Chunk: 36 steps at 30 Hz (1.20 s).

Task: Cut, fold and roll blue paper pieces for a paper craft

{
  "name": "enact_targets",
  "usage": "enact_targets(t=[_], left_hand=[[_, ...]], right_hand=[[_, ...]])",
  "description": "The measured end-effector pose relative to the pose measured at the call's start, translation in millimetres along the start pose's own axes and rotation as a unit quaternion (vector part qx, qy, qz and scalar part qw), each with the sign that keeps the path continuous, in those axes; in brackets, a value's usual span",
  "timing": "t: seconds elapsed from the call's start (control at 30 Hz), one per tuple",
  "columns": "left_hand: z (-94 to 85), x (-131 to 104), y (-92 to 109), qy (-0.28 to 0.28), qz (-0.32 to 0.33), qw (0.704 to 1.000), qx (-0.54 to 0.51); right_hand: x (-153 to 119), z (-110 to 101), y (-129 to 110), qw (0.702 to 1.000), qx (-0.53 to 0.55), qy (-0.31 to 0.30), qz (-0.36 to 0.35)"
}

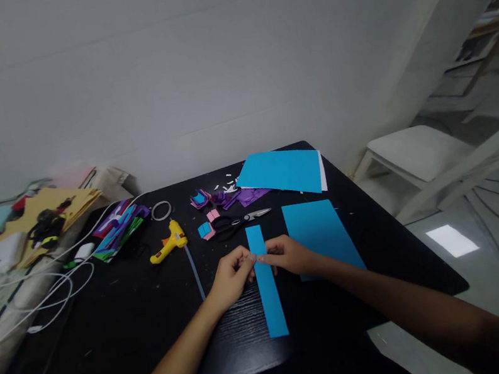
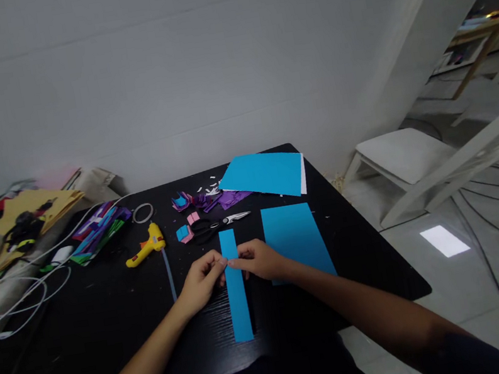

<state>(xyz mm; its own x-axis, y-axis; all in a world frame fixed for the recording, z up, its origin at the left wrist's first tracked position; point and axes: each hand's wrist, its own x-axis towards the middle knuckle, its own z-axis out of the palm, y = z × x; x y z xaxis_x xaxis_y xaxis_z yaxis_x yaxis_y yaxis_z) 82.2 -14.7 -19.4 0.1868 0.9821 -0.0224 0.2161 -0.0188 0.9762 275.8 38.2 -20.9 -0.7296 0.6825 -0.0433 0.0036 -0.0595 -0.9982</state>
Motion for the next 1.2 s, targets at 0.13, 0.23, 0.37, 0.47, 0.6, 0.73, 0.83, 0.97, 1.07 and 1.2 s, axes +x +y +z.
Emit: enact_targets(t=[0.13, 0.23, 0.37, 0.47, 0.6, 0.73, 0.83, 0.97, 1.07, 1.2], left_hand=[[0.3, 0.0, 0.8, 0.002, -0.002, 1.000, -0.005], [0.4, 0.1, 1.3, 0.004, -0.004, 1.000, -0.010], [0.0, 0.1, 1.9, 0.003, -0.001, 1.000, -0.006], [-0.3, 0.1, 2.2, 0.003, 0.001, 1.000, -0.001], [0.1, 0.0, 2.3, 0.002, 0.000, 1.000, -0.001], [0.1, -0.1, 2.6, 0.002, -0.002, 1.000, -0.001], [-0.5, 0.0, 2.9, 0.002, 0.002, 1.000, 0.005], [-0.6, 0.4, 3.8, 0.002, 0.004, 1.000, 0.011], [0.0, 0.3, 5.4, 0.005, 0.005, 1.000, 0.017], [0.6, -0.2, 7.0, 0.006, 0.007, 1.000, 0.020]], right_hand=[[-0.4, -0.1, -0.6, 1.000, -0.007, 0.004, 0.010], [-0.7, 0.1, -1.9, 1.000, -0.004, -0.001, 0.012], [-0.5, 0.1, -1.2, 1.000, 0.000, -0.003, 0.005], [-0.4, 0.0, 0.9, 1.000, -0.007, 0.001, 0.004], [-0.3, 0.0, 1.9, 1.000, -0.005, -0.006, -0.001], [-0.8, 0.3, -0.8, 1.000, -0.003, -0.012, 0.000], [-1.8, 0.6, -3.3, 1.000, -0.008, -0.027, 0.002], [-2.7, 0.5, -4.2, 0.999, -0.015, -0.034, 0.008], [-2.9, 0.5, -4.4, 0.999, -0.016, -0.032, 0.007], [-3.0, 0.8, -5.3, 0.999, -0.017, -0.029, 0.009]])
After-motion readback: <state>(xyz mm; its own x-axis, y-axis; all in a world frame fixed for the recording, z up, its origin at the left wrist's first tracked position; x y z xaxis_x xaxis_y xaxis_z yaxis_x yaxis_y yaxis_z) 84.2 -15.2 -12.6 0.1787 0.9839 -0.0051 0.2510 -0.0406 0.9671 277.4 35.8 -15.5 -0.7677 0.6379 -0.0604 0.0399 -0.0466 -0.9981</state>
